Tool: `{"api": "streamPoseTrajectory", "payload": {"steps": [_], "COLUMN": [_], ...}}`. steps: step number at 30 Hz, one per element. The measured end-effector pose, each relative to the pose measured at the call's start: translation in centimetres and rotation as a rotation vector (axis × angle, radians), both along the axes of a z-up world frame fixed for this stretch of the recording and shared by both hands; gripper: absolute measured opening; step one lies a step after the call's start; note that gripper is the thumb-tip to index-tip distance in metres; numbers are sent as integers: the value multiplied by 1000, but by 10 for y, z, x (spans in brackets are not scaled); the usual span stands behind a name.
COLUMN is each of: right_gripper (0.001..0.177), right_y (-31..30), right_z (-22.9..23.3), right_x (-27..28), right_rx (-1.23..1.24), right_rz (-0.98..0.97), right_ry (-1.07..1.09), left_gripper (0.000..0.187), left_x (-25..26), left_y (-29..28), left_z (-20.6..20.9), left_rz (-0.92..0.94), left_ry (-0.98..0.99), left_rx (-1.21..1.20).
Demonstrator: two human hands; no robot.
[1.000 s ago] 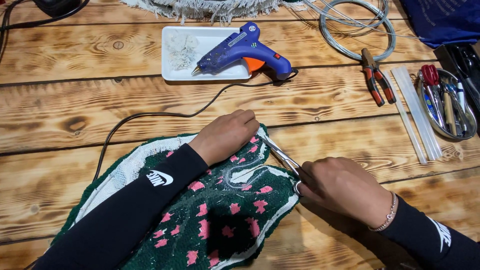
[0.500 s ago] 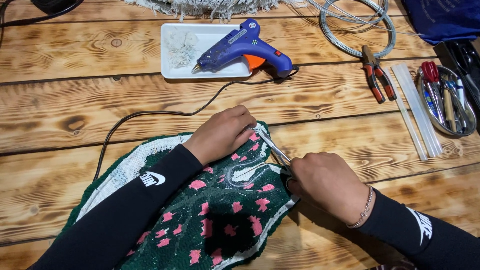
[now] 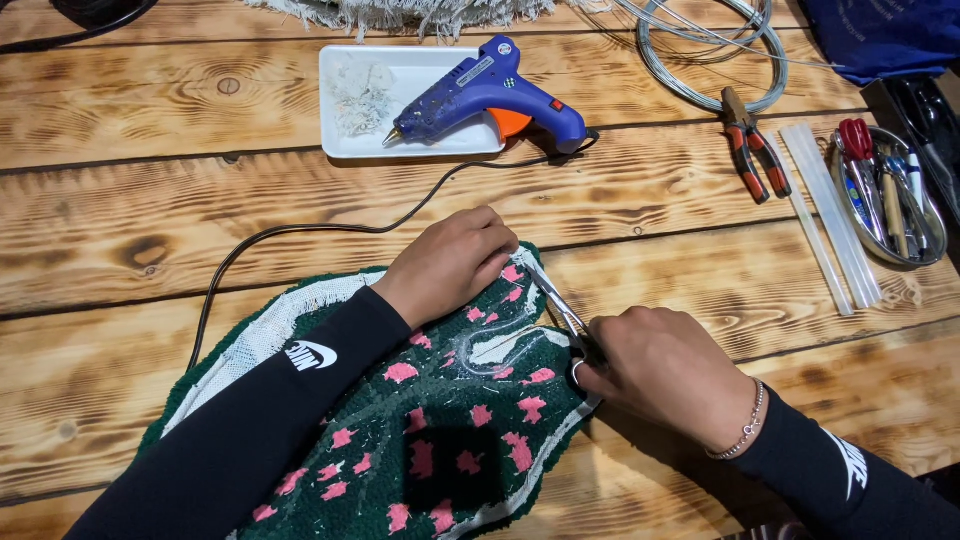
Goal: The person trims and finishes the edges of a leaf-shaped decorative rug using scissors.
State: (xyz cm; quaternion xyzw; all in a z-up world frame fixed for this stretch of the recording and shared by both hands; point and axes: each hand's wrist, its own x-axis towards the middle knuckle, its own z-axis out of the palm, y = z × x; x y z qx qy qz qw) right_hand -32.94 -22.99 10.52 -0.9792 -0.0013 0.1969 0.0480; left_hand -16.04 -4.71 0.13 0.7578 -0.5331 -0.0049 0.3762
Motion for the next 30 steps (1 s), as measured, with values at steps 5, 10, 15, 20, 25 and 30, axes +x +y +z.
{"api": "streamPoseTrajectory", "payload": {"steps": [5, 10, 15, 20, 25, 30], "right_gripper": [34, 33, 29, 33, 32, 33], "right_y": [-2, -3, -5, -7, 0, 1], "right_z": [-7, -12, -12, -4, 1, -6], "right_x": [-1, 1, 6, 14, 16, 14], "right_rx": [12, 22, 54, -8, -62, -83], "right_rz": [37, 67, 72, 23, 72, 131], "right_ry": [-22, -64, -114, -72, 4, -71], "left_gripper": [18, 17, 16, 16, 12, 12], "left_x": [1, 3, -1, -5, -7, -4], "left_y": [4, 3, 5, 18, 22, 22], "left_z": [6, 9, 11, 12, 11, 10], "left_rz": [46, 142, 234, 284, 211, 148], "left_ry": [-70, 53, 43, 37, -139, -169], "left_rx": [0, 126, 131, 114, 19, 78]}}
